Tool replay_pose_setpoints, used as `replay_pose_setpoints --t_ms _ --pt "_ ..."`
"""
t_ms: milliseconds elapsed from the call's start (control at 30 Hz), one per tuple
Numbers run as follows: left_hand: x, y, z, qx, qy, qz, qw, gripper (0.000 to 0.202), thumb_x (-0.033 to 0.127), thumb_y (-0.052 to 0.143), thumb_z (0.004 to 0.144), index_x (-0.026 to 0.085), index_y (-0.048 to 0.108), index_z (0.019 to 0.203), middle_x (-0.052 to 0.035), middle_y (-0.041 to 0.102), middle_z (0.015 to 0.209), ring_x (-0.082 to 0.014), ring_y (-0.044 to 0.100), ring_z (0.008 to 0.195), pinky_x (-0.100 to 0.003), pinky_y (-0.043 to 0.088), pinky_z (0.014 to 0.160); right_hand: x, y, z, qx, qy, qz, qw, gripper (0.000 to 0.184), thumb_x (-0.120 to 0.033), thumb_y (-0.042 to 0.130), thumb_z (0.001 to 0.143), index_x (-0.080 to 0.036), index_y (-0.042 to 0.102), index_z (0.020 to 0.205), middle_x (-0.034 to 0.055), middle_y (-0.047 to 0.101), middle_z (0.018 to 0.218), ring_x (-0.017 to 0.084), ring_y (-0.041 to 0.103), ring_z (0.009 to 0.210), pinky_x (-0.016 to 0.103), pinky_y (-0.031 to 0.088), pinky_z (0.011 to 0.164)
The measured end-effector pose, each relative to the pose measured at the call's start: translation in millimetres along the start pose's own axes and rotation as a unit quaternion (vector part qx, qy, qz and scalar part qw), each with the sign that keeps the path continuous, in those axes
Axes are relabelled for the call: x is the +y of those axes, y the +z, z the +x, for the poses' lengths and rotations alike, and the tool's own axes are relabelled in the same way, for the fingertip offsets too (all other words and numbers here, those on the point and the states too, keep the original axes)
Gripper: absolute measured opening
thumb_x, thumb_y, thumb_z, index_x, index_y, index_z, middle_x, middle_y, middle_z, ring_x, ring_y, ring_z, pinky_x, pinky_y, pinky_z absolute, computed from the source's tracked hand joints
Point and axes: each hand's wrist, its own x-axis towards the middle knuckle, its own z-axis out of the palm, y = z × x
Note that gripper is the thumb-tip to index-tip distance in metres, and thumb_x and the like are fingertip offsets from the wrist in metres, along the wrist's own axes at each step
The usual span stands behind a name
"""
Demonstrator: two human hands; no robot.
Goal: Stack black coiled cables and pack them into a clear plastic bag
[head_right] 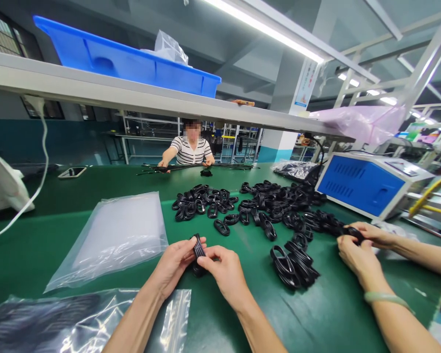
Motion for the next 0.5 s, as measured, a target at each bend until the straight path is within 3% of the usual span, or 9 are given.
replay_pose_setpoints --t_ms 100,167,267,367,433,500 --pt "0 0.3 0 -0.016 0.015 -0.009 1.000 0.024 0.037 0.067 0.074 0.012 0.068 0.072 -0.0106 0.067 0.102 -0.0213 0.059 0.096 -0.032 0.041 0.090 -3 0 -2 0.000 -0.044 -0.026 0.999 0.016 -0.031 0.066 0.072 -0.018 0.059 0.064 0.0048 0.066 0.086 0.020 0.060 0.080 0.030 0.047 0.073" --pt "2 1.0 -1 -0.015 0.029 -0.018 0.999 0.023 0.037 0.066 0.075 0.014 0.067 0.077 -0.0089 0.067 0.098 -0.0203 0.059 0.096 -0.032 0.041 0.091 -6 -1 -5 0.028 -0.108 -0.117 0.987 0.012 -0.027 0.062 0.076 -0.020 0.058 0.068 0.0055 0.063 0.093 0.020 0.059 0.085 0.032 0.048 0.076" --pt "4 2.5 -2 -0.008 0.046 -0.030 0.998 0.025 0.041 0.064 0.076 0.018 0.067 0.086 -0.0061 0.067 0.096 -0.0192 0.058 0.097 -0.031 0.043 0.088 -7 -1 -7 0.082 -0.229 -0.294 0.925 0.009 -0.018 0.052 0.081 -0.021 0.058 0.075 0.0090 0.058 0.106 0.024 0.054 0.099 0.039 0.046 0.085" --pt "6 1.5 -4 -0.015 0.043 -0.013 0.999 0.023 0.038 0.066 0.075 0.019 0.066 0.088 -0.0045 0.066 0.096 -0.0173 0.059 0.092 -0.027 0.046 0.080 -6 -2 -8 0.090 -0.291 -0.378 0.874 0.016 -0.011 0.044 0.083 -0.020 0.058 0.081 0.0122 0.056 0.110 0.025 0.051 0.105 0.040 0.047 0.087" --pt "7 -1.2 -3 -0.016 0.038 -0.011 0.999 0.025 0.032 0.070 0.072 0.019 0.066 0.092 -0.0045 0.067 0.097 -0.0167 0.060 0.090 -0.026 0.046 0.081 -7 -2 -8 0.084 -0.296 -0.371 0.876 0.011 -0.013 0.049 0.082 -0.020 0.057 0.086 0.0118 0.056 0.112 0.025 0.051 0.106 0.039 0.047 0.087" --pt "8 -4.5 -2 -0.007 0.032 -0.019 0.999 0.031 0.029 0.072 0.070 0.019 0.065 0.098 -0.0058 0.067 0.101 -0.0177 0.060 0.095 -0.027 0.045 0.087 -11 -2 -9 0.107 -0.265 -0.317 0.904 0.018 -0.020 0.058 0.078 -0.020 0.055 0.096 0.0111 0.056 0.112 0.025 0.053 0.102 0.038 0.047 0.086"
